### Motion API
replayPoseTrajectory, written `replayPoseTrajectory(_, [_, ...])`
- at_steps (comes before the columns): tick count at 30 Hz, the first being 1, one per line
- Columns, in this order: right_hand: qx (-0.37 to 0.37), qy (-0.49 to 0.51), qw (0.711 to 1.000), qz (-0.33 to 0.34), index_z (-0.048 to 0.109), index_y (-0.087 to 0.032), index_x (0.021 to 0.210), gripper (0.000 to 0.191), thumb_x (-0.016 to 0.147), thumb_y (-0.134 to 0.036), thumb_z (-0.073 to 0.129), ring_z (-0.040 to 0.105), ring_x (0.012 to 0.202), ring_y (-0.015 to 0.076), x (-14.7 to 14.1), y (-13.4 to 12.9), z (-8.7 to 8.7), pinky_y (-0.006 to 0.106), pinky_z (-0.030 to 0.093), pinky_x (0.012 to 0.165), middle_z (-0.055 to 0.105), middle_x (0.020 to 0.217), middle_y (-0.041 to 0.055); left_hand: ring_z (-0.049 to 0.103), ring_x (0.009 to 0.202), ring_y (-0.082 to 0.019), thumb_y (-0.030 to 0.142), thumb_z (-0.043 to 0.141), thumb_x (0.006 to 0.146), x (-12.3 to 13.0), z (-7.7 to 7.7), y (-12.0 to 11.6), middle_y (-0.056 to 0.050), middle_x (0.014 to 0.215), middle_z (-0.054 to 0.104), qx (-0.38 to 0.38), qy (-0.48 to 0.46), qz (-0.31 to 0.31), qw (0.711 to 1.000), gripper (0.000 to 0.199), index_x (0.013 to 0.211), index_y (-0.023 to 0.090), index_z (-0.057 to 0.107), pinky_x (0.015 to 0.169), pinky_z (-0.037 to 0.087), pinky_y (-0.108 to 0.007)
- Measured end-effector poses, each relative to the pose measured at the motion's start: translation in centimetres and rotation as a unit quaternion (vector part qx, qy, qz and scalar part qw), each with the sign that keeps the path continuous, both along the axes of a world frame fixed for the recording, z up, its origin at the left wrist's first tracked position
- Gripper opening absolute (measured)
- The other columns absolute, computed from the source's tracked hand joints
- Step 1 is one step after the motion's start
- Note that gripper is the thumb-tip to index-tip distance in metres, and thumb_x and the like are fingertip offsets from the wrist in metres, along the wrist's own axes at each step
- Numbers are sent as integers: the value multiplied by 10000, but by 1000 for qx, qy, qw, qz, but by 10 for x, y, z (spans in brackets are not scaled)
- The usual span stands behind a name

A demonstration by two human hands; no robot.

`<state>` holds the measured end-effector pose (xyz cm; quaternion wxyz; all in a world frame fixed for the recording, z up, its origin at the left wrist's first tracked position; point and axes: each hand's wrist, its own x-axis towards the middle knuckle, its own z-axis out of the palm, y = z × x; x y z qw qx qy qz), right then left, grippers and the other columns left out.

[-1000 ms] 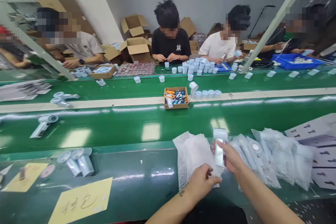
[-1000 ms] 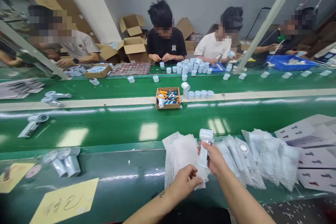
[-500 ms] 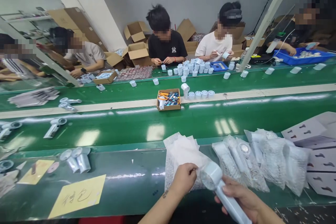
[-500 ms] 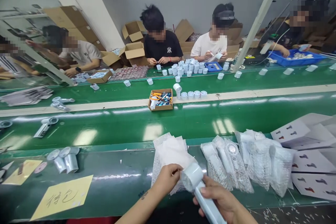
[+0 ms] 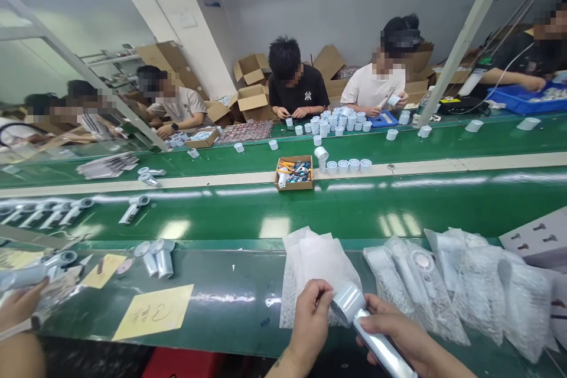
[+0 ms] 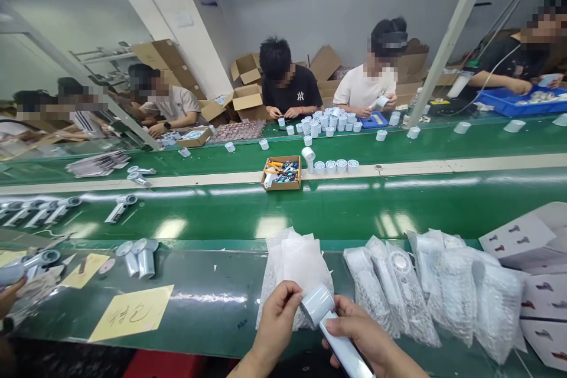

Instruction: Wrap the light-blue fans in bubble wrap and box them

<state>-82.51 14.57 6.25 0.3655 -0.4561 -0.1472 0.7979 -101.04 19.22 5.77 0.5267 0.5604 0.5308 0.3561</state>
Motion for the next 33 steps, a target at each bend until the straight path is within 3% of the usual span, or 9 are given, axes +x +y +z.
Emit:
replayPoseTrajectory(5, [-26,-8,998,-57,467,-208,1166,668,595,-345,786,636,598,198,-14,-4,6,255,494,415,613,675,-11,538,766,-190,161,425,896,-11,17,-9,-67,767,591,248,80,-121,958,193,803,198,589,699,426,-291])
replayPoseTrajectory(11, [-32,-22,993,-113,484,-217,879,402,674,-416,766,618,516,157,-20,-11,29,235,483,443,654,621,0,544,785,-204,114,399,881,-6,31,-11,-85,788,607,312,94,-159,932,205,845,197,583,709,431,-313])
replayPoseTrajectory(14, [-77,-56,980,-175,456,-222,802,406,664,-438,771,601,481,139,-17,-10,36,230,473,475,655,605,0,541,742,-196,132,433,855,-2,33,-22,-73,765,611,248,90,-178,948,185,819,200,601,678,418,-298])
replayPoseTrajectory(17, [-39,-138,973,-180,470,-226,753,446,658,-576,731,567,515,142,-16,-15,28,249,457,511,580,570,-36,516,664,-161,174,502,815,9,39,-23,-27,682,588,63,47,-186,979,136,736,198,611,639,397,-266])
replayPoseTrajectory(21, [96,-331,936,-76,444,-222,572,528,678,-712,611,449,559,142,2,-33,31,260,381,533,461,549,-32,416,515,-103,282,643,687,25,53,-10,30,551,495,-165,-87,-147,971,124,665,174,584,535,338,-231])
replayPoseTrajectory(25, [198,-385,900,54,494,-207,524,521,723,-675,612,468,613,160,40,-59,70,268,376,593,509,601,7,374,467,-68,396,765,613,20,69,-12,37,521,488,-243,-199,-118,942,295,645,162,589,499,295,-205])
replayPoseTrajectory(28, [51,-240,969,-11,584,-217,659,487,702,-700,624,512,621,162,54,-71,84,258,422,577,558,653,7,431,494,-83,469,773,638,17,87,-18,16,567,531,-259,-213,-239,912,333,693,165,650,526,348,-209])
replayPoseTrajectory(30, [-86,-150,981,-93,637,-224,792,513,669,-722,630,587,724,205,52,-68,75,305,490,645,626,765,35,544,613,-137,501,714,707,26,97,-18,-28,677,604,-232,-175,-365,885,324,739,179,696,621,428,-241])
replayPoseTrajectory(33, [-92,-117,985,-90,694,-201,857,464,586,-571,763,624,940,290,49,-55,53,381,496,846,688,853,73,631,831,-222,593,549,800,51,94,-16,-54,816,666,-115,-133,-529,830,421,802,212,729,814,472,-307])
